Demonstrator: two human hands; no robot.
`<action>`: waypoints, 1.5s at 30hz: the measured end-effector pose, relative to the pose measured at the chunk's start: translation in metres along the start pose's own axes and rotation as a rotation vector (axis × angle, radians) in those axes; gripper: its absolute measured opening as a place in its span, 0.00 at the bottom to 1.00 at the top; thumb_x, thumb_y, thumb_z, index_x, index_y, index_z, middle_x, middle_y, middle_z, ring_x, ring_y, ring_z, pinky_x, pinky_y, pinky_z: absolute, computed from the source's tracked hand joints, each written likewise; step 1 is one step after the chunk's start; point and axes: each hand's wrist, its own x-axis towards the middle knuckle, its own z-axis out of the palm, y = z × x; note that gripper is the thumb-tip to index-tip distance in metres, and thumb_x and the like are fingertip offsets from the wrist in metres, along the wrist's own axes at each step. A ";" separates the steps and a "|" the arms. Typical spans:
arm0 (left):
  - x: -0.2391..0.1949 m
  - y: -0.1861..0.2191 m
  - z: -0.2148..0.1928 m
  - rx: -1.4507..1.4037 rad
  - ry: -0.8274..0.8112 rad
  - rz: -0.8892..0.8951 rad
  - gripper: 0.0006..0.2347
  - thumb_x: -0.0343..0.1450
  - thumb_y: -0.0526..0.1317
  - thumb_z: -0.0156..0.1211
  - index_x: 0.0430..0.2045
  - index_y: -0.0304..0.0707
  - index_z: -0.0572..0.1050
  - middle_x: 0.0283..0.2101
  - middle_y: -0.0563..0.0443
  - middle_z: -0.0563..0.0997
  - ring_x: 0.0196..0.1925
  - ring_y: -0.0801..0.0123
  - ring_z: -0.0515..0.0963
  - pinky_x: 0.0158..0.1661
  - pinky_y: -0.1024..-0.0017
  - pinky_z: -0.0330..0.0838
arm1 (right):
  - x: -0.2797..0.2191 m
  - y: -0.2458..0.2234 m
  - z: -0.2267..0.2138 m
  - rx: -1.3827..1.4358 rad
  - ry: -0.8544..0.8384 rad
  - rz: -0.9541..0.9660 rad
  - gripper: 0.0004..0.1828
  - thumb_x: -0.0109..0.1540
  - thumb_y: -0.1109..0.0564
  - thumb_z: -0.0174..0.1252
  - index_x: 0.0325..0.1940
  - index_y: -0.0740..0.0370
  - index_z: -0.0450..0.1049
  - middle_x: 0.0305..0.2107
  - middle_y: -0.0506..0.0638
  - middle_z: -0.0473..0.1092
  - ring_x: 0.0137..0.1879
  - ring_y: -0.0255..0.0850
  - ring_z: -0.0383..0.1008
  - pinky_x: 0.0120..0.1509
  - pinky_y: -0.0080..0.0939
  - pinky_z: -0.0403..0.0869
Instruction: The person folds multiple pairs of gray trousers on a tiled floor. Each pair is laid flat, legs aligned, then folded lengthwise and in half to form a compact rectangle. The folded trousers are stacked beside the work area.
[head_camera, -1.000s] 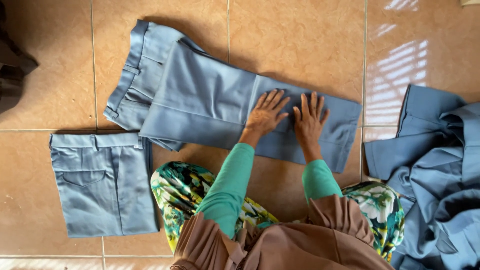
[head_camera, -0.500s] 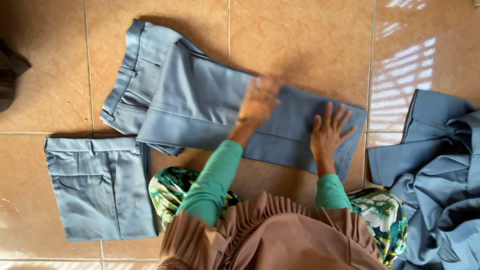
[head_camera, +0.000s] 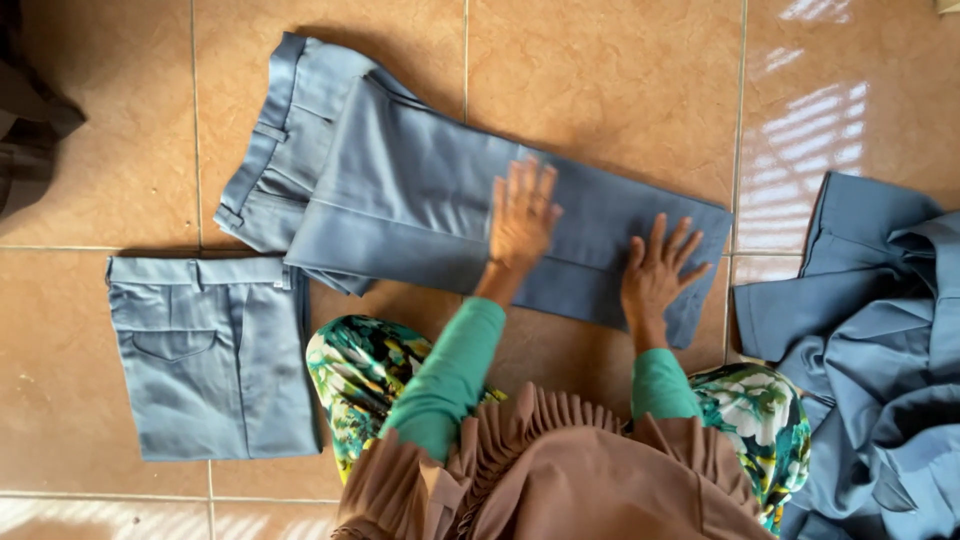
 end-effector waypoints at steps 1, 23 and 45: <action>-0.017 0.010 0.001 0.005 0.003 -0.003 0.31 0.76 0.54 0.54 0.73 0.50 0.53 0.76 0.40 0.55 0.78 0.46 0.54 0.73 0.46 0.49 | -0.009 -0.002 0.004 0.004 0.001 -0.005 0.30 0.76 0.40 0.39 0.81 0.47 0.54 0.77 0.58 0.45 0.81 0.62 0.37 0.73 0.79 0.30; -0.094 -0.027 0.046 -0.355 -0.041 -0.268 0.20 0.75 0.41 0.47 0.64 0.39 0.67 0.63 0.45 0.67 0.63 0.51 0.72 0.52 0.58 0.79 | -0.005 0.171 0.045 0.201 -0.206 0.545 0.43 0.46 0.34 0.77 0.58 0.54 0.71 0.44 0.57 0.75 0.49 0.61 0.77 0.42 0.67 0.75; -0.099 0.185 0.073 -0.931 -0.208 -0.068 0.21 0.75 0.46 0.50 0.55 0.26 0.72 0.52 0.29 0.79 0.58 0.39 0.74 0.61 0.53 0.65 | -0.017 0.031 -0.327 1.856 -0.174 0.696 0.30 0.49 0.62 0.61 0.58 0.63 0.75 0.43 0.51 0.79 0.47 0.44 0.80 0.60 0.41 0.79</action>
